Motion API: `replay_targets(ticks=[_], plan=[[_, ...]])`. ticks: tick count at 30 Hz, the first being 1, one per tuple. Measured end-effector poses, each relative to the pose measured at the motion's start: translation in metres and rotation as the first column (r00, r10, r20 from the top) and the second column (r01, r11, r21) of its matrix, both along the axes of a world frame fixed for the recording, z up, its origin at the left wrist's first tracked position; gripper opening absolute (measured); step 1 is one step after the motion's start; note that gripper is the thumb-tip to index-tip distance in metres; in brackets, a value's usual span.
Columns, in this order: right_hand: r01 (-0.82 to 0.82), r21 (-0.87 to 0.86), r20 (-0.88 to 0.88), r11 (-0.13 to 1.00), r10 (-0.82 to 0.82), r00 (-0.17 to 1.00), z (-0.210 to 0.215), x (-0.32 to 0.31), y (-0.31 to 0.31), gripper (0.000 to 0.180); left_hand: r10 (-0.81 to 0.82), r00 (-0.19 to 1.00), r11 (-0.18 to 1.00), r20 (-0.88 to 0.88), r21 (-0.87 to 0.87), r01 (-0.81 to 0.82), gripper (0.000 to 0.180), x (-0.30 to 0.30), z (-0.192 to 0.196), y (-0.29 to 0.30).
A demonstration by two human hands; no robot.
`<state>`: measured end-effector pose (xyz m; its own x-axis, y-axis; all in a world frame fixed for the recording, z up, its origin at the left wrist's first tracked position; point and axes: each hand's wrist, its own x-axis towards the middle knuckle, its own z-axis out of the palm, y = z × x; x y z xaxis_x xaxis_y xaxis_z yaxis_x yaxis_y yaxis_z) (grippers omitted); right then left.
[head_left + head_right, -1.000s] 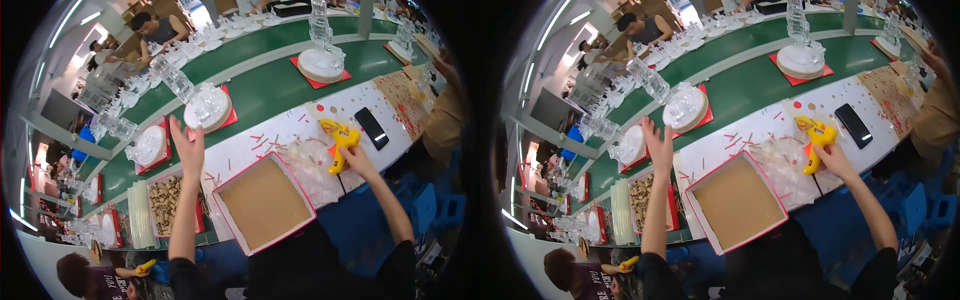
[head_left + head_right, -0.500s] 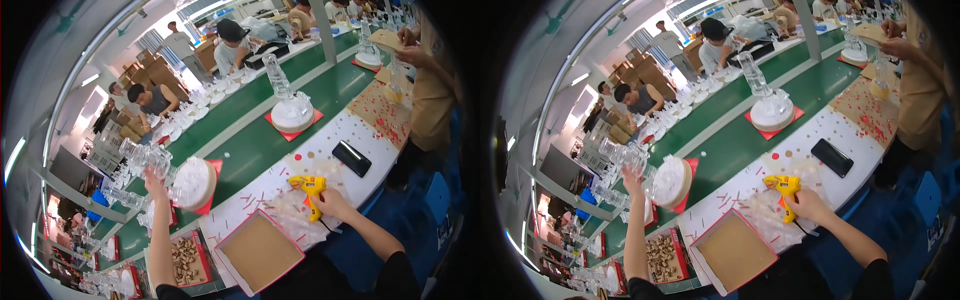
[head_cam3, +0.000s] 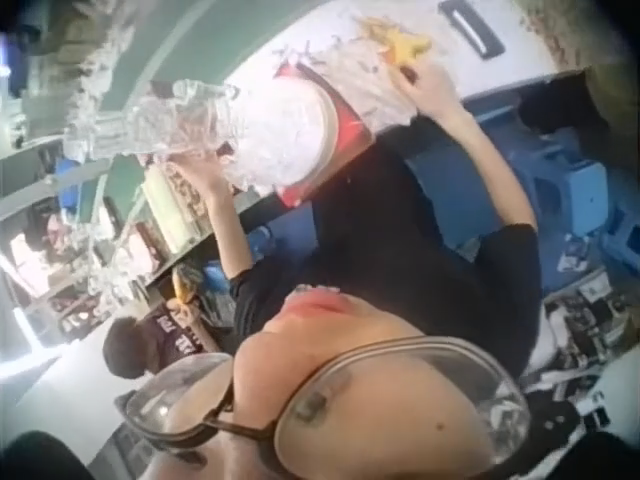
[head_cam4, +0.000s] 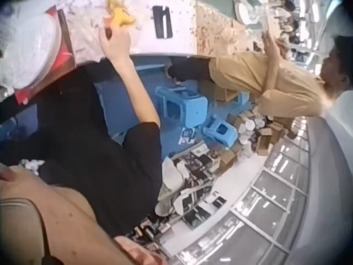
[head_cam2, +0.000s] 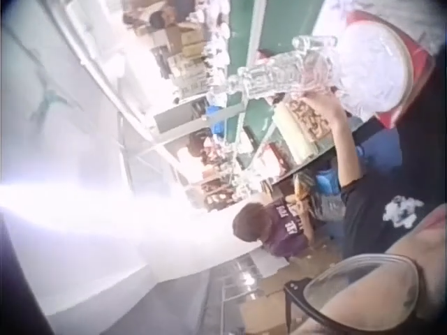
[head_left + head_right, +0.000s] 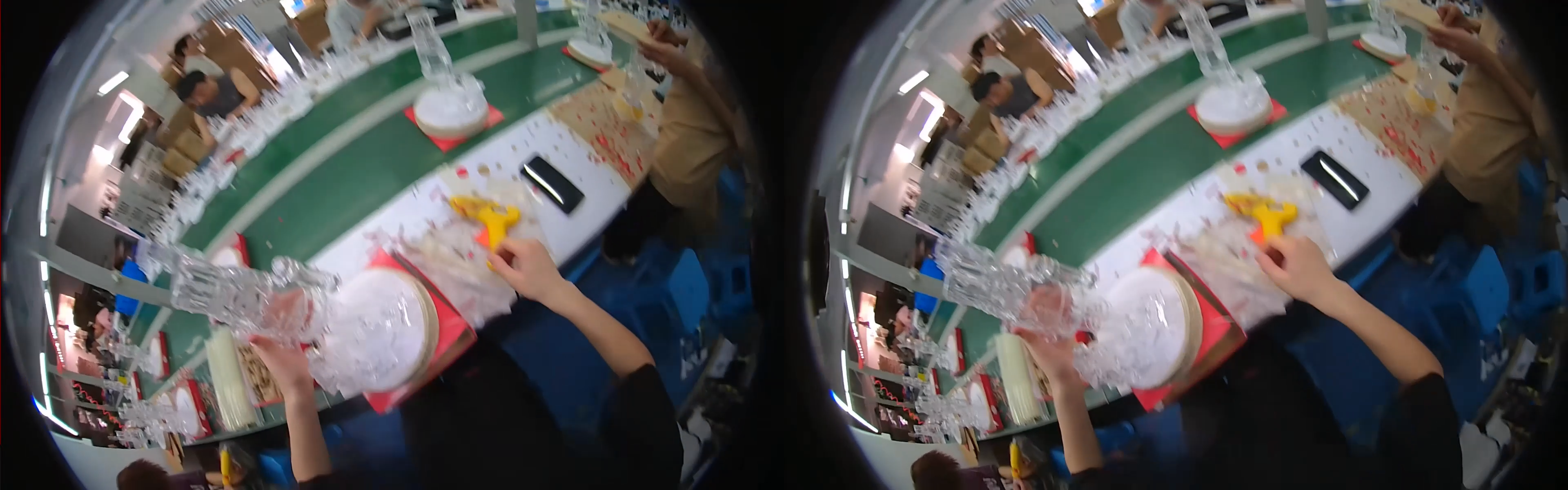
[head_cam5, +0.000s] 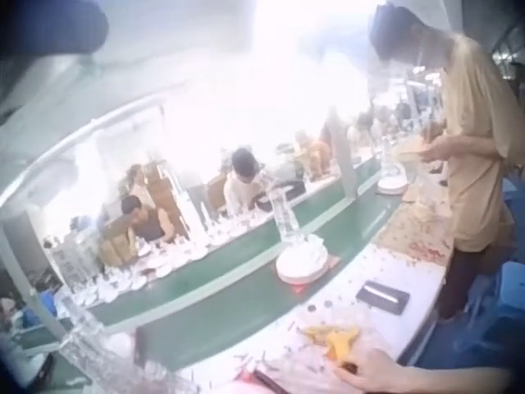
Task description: Assembling decorative crystal light fixtures using a hot glue gun on a factory line.
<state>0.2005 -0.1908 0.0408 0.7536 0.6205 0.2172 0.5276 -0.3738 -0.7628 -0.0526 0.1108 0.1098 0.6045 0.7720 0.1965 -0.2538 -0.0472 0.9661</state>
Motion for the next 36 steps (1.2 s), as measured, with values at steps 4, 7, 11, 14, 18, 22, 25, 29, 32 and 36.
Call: replay_targets(ticks=[4, 7, 11, 14, 18, 22, 25, 29, 32, 36], plan=[[-0.22, 0.07, -0.101, 0.973, 0.227, 0.969, -0.003, -0.045, 0.01, 0.029, 0.138, 0.99, 0.99, -0.024, -0.01, -0.139, 0.091, -0.016, -0.019, -0.013], [-0.336, 0.139, -0.253, 0.931, 0.362, 0.897, -0.008, -0.071, 0.017, 0.042, 0.291, 0.946, 0.957, -0.139, 0.036, -0.289, 0.089, -0.022, -0.045, -0.012], [-0.411, 0.092, -0.056, 0.907, 0.416, 0.907, -0.021, -0.081, 0.021, 0.049, 0.37, 0.873, 0.908, -0.317, 0.322, -0.268, 0.084, -0.016, -0.059, -0.027], [-0.414, 0.086, -0.195, 0.906, 0.423, 0.885, -0.012, -0.084, 0.018, 0.047, 0.383, 0.873, 0.894, -0.301, 0.36, -0.269, 0.072, -0.017, -0.065, -0.038], [-0.445, 0.022, -0.047, 0.895, 0.446, 0.894, -0.018, -0.095, 0.021, 0.047, 0.469, 0.87, 0.777, -0.153, 0.539, -0.325, 0.076, -0.015, -0.083, -0.009], [-0.413, -0.142, 0.094, 0.9, 0.428, 0.899, -0.03, -0.107, 0.016, 0.039, 0.169, 0.973, 0.867, -0.16, 0.494, -0.069, 0.08, -0.021, -0.1, -0.002], [-0.391, -0.162, 0.094, 0.906, 0.409, 0.908, -0.027, -0.12, 0.019, 0.035, -0.019, 0.983, 0.928, -0.181, 0.363, 0.085, 0.076, -0.018, -0.08, -0.009], [-0.38, -0.149, 0.157, 0.913, 0.401, 0.903, -0.009, -0.106, 0.031, 0.031, -0.199, 0.971, 0.957, -0.13, 0.188, 0.221, 0.065, -0.038, -0.118, 0.02], [-0.293, 0.117, 0.116, 0.949, 0.28, 0.953, 0.011, -0.081, 0.057, 0.028, -0.504, 0.828, 0.709, 0.247, -0.429, 0.559, 0.047, -0.021, -0.08, 0.022], [-0.555, 0.008, -0.095, 0.832, 0.553, 0.827, -0.003, -0.059, 0.147, 0.034, -0.215, 0.744, 0.589, -0.633, 0.524, 0.615, 0.04, -0.025, -0.183, 0.096]])
